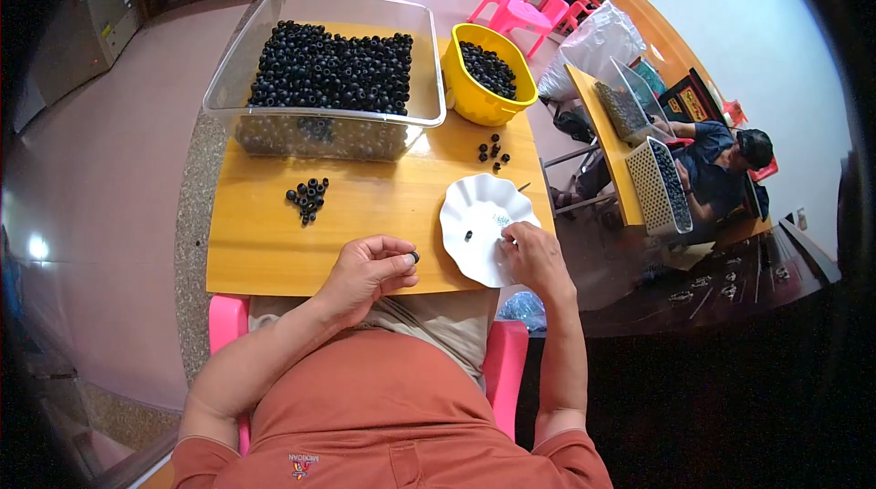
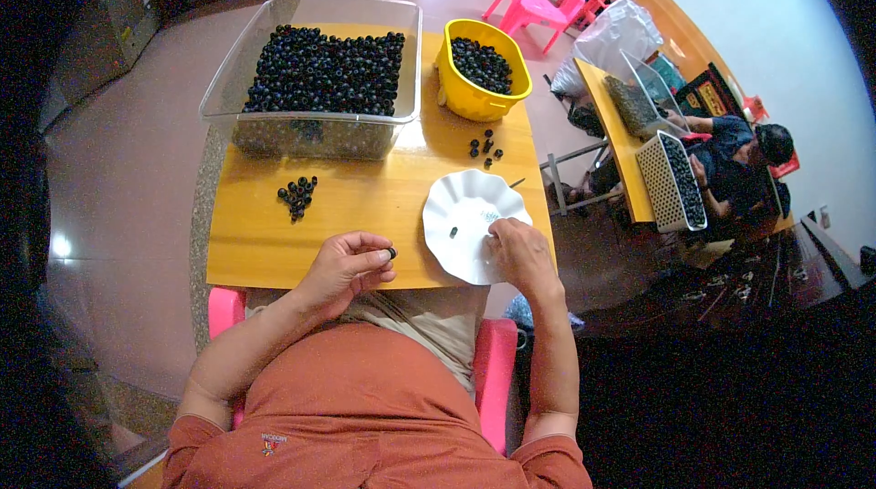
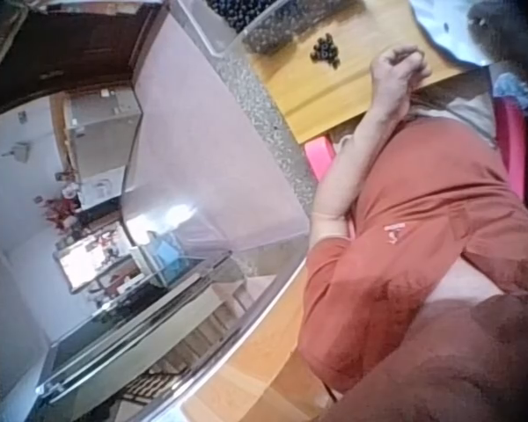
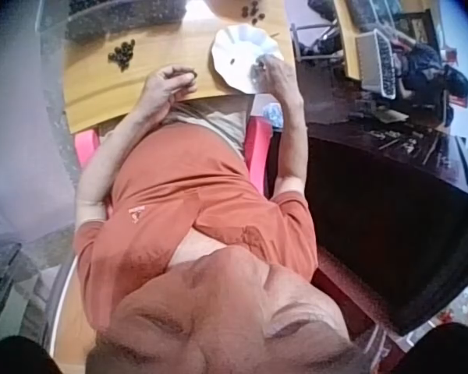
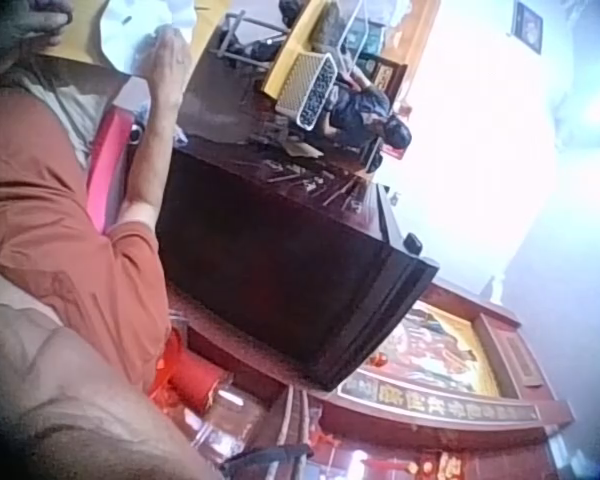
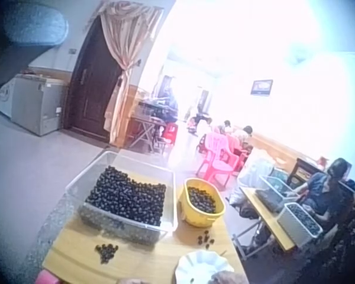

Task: Sorting and inspecting small black berries into different containers on a table.

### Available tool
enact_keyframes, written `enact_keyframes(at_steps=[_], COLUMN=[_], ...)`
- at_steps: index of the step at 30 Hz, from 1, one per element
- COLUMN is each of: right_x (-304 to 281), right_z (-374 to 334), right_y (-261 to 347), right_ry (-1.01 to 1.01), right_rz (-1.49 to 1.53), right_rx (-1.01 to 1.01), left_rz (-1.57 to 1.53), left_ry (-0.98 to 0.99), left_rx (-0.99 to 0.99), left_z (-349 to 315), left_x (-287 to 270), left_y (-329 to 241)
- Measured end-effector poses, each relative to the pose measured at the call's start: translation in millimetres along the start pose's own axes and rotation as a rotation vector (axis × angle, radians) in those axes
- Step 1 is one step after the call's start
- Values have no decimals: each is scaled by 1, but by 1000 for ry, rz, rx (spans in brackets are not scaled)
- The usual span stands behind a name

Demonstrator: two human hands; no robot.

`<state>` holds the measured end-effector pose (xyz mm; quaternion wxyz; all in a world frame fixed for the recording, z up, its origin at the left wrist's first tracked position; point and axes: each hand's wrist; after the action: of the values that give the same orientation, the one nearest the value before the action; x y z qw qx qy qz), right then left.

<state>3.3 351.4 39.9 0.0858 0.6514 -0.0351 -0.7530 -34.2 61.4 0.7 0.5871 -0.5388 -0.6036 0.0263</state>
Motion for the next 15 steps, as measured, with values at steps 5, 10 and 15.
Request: enact_keyframes(at_steps=[5,10,15], right_x=[-6,-6,-2], right_z=[1,2,-2], right_y=[7,8,6], right_ry=[60,129,-25], right_rz=[-21,-49,118], right_rx=[1,-8,-86], left_rz=[-4,-1,-1], left_ry=[7,15,16], left_rx=[7,-1,-6], left_z=[0,0,0], left_x=[-1,0,-2], left_y=[0,0,1])
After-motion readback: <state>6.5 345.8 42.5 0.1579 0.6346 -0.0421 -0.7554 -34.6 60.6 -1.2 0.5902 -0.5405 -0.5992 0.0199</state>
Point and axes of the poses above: each hand's wrist, its own z-axis towards the middle knuckle, its own x-axis out of the palm, y = z × x, and after that the axes turned 1 degree about -z, right-handed
